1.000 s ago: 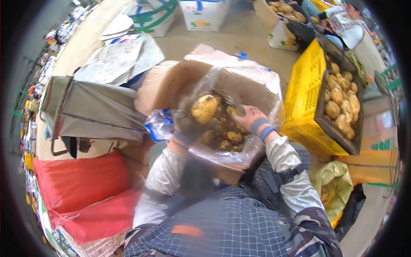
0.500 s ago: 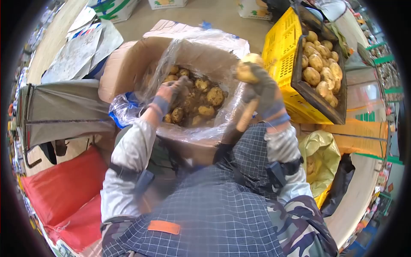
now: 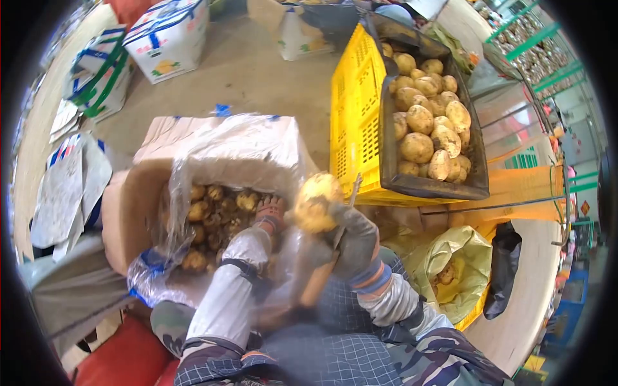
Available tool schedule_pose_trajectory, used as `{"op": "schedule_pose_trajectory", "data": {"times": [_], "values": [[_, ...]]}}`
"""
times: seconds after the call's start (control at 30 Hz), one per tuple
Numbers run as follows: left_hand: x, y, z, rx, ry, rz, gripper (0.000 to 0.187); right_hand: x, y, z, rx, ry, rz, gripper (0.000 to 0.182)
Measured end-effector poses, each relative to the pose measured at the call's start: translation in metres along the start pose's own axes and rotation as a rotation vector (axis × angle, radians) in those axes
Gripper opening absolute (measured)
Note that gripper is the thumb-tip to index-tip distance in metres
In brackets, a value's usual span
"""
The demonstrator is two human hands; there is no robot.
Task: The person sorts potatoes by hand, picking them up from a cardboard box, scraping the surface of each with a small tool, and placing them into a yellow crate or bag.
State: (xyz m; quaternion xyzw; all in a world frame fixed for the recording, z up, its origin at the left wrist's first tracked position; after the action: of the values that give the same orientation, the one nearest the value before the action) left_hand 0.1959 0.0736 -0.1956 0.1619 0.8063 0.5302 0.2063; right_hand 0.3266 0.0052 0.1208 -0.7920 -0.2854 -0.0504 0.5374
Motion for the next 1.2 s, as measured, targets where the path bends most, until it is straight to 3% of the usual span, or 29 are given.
{"op": "schedule_pose_trajectory", "data": {"times": [0.1, 0.2, 0.4, 0.43, 0.63, 0.7, 0.8, 0.83, 0.87, 0.93, 1.0, 1.1, 1.2], "values": [[-0.003, -0.017, -0.010, 0.090, -0.027, 0.008, 0.059, -0.006, 0.009, 0.002, -0.183, 0.003, -0.077, 0.036], [-0.003, -0.027, -0.013, 0.162, -0.075, 0.013, 0.058, 0.004, 0.006, -0.003, -0.146, -0.067, -0.090, 0.036], [0.016, -0.027, -0.043, 0.289, -0.123, 0.043, 0.057, -0.002, 0.016, 0.009, 0.003, 0.333, -0.119, 0.035], [0.018, -0.024, -0.048, 0.306, -0.125, 0.046, 0.057, -0.005, 0.019, 0.011, -0.003, 0.174, -0.051, 0.034], [0.038, -0.010, -0.090, 0.387, -0.126, -0.003, 0.057, -0.007, 0.011, -0.014, -0.011, -0.027, 0.080, 0.035], [0.041, 0.002, -0.099, 0.392, -0.124, -0.073, 0.057, 0.001, 0.009, -0.016, 0.142, 0.148, 0.103, 0.032], [0.035, 0.031, -0.102, 0.388, -0.121, -0.336, 0.057, 0.066, 0.001, -0.082, 0.088, 0.734, -0.131, 0.028], [0.037, 0.038, -0.099, 0.381, -0.125, -0.479, 0.057, 0.089, 0.011, -0.104, 0.204, 0.631, -0.141, 0.028], [0.042, 0.050, -0.102, 0.377, -0.110, -0.616, 0.057, 0.112, 0.024, -0.128, 0.095, 0.513, -0.120, 0.029], [0.050, 0.071, -0.114, 0.354, -0.047, -0.884, 0.058, 0.151, 0.049, -0.193, -0.078, 0.696, -0.382, 0.030], [0.028, 0.125, -0.161, 0.322, 0.145, -1.118, 0.055, 0.177, 0.072, -0.251, -0.289, 0.787, -0.528, 0.031], [0.081, 0.097, -0.181, 0.134, 0.006, -1.326, 0.051, 0.180, 0.125, -0.306, -0.531, 0.803, -0.482, 0.034], [0.021, 0.163, -0.226, 0.106, -0.014, -1.670, 0.055, 0.161, 0.167, -0.331, -0.606, 0.738, -0.261, 0.034]]}}
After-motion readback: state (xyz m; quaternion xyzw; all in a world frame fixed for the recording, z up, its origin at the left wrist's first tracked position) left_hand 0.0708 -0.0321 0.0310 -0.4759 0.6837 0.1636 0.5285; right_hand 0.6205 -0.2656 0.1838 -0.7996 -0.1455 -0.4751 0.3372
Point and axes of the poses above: each hand's wrist, its own z-axis towards the middle knuckle, its own y-axis out of the back of the hand, x = y × z, the point moved 4 cm from there along z, towards the middle knuckle, and after that the axes turned 2 degrees about x, right-handed, at the moved point
